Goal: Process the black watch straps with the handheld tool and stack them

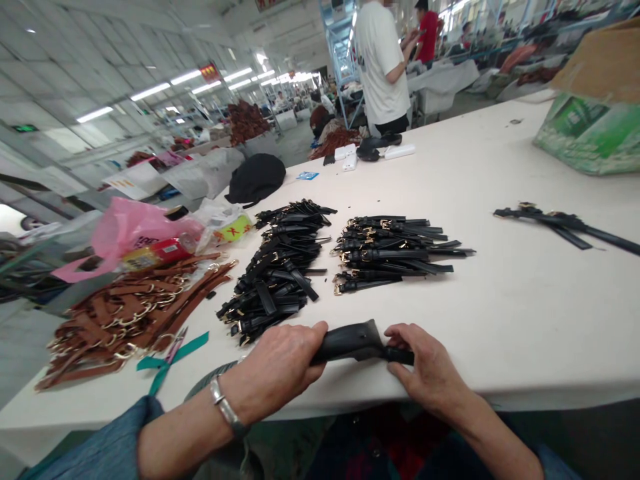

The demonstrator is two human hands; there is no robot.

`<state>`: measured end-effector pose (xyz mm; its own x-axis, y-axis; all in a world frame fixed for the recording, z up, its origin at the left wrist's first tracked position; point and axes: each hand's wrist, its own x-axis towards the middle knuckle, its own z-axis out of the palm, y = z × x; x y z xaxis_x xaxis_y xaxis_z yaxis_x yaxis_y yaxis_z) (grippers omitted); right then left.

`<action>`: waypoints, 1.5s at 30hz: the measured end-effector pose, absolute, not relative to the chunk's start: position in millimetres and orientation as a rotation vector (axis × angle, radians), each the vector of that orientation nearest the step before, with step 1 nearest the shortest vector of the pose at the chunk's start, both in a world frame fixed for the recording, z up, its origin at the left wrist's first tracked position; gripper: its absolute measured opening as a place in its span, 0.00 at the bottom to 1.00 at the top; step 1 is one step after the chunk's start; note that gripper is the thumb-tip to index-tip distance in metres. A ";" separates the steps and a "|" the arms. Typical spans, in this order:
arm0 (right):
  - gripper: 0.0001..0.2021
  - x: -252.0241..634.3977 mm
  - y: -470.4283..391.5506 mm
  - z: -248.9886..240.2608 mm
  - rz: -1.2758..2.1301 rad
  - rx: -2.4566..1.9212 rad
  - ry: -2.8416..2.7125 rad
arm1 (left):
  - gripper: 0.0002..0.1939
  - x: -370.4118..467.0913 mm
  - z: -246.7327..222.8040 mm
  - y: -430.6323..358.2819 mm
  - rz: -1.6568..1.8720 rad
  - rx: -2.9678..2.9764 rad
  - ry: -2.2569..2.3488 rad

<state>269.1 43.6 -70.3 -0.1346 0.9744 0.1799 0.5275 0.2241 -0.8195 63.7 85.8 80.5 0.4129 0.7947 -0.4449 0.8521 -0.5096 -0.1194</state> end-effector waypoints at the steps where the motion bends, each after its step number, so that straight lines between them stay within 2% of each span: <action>1: 0.21 269.0 43.4 -70.0 0.777 -1.394 -1.770 | 0.07 58.0 80.4 86.4 -0.685 2.521 1.495; 10: 0.21 267.9 43.2 -65.5 0.801 -1.394 -1.767 | 0.09 56.9 92.4 77.1 -0.794 2.557 1.452; 16: 0.20 269.2 43.4 -66.7 0.826 -1.410 -1.740 | 0.09 76.5 80.4 77.8 -0.712 2.604 1.443; 26: 0.20 269.0 43.6 -69.2 0.787 -1.394 -1.783 | 0.10 22.7 68.1 79.3 -0.610 2.461 1.674; 29: 0.18 269.3 43.5 -68.3 0.789 -1.419 -1.791 | 0.08 18.3 65.1 77.3 -0.565 2.462 1.633; 35: 0.15 268.5 43.4 -67.9 0.786 -1.449 -1.818 | 0.09 21.1 50.6 79.8 -0.479 2.442 1.663; 41: 0.05 269.8 40.8 -54.1 0.545 -1.659 -2.092 | 0.10 10.8 40.8 73.1 -0.418 2.376 1.698; 45: 0.03 266.8 41.9 -46.9 0.481 -1.700 -2.214 | 0.11 8.2 39.3 71.5 -0.386 2.347 1.694</action>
<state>266.8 41.9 -46.9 -0.2496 0.9676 0.0387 0.8643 0.2406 -0.4417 8.2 71.5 39.3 0.3009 0.8921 -0.3372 0.9501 -0.3110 0.0249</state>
